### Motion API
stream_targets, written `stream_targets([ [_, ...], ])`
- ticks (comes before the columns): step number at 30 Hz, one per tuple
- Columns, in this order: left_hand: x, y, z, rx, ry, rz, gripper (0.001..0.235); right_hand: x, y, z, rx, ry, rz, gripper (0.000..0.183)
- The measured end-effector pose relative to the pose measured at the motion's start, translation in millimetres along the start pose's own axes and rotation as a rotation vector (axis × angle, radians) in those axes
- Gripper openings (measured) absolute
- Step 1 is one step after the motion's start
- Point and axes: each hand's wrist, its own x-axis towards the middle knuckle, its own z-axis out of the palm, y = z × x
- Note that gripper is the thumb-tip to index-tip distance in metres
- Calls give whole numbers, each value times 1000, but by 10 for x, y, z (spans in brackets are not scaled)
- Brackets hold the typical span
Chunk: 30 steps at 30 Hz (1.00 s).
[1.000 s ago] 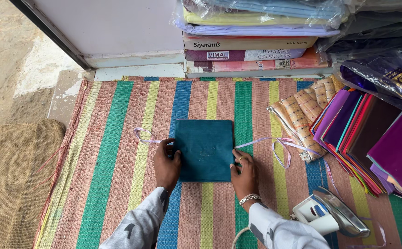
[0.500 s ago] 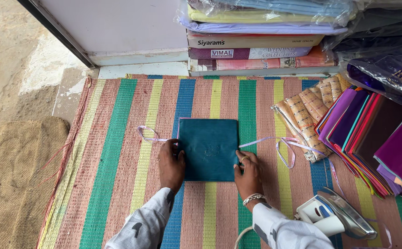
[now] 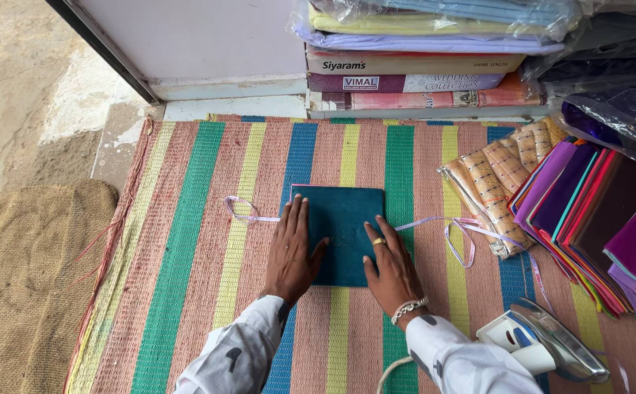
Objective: The person irons a dark green fabric pouch on a striped mat, then flips it to iron the other side. After finishing, they place it aside and iron a purple pouch in the same manner.
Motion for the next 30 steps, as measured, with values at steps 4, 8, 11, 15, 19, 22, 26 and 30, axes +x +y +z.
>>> stream_targets([
  [4,78,-49,41,94,-139,70,91,160,-33,33,-36,-40,-86,75],
  [8,172,-116,63,182,-251,46,98,208,9,119,-93,-131,-18,75],
  [11,223,-167,32,233,-299,60,104,207,60,167,-117,-142,-19,75],
  [15,282,-200,-28,223,-331,91,116,220,91,194,-119,-109,-59,75],
  [19,327,-230,-18,240,-392,151,141,231,86,190,-131,-178,-8,74],
  [22,363,-273,8,277,-464,132,158,246,61,174,-163,-202,4,72],
  [26,361,-319,43,351,-511,117,166,248,45,144,-204,-266,52,70],
  [30,368,-315,39,396,-513,122,163,238,48,125,-191,-217,3,72],
])
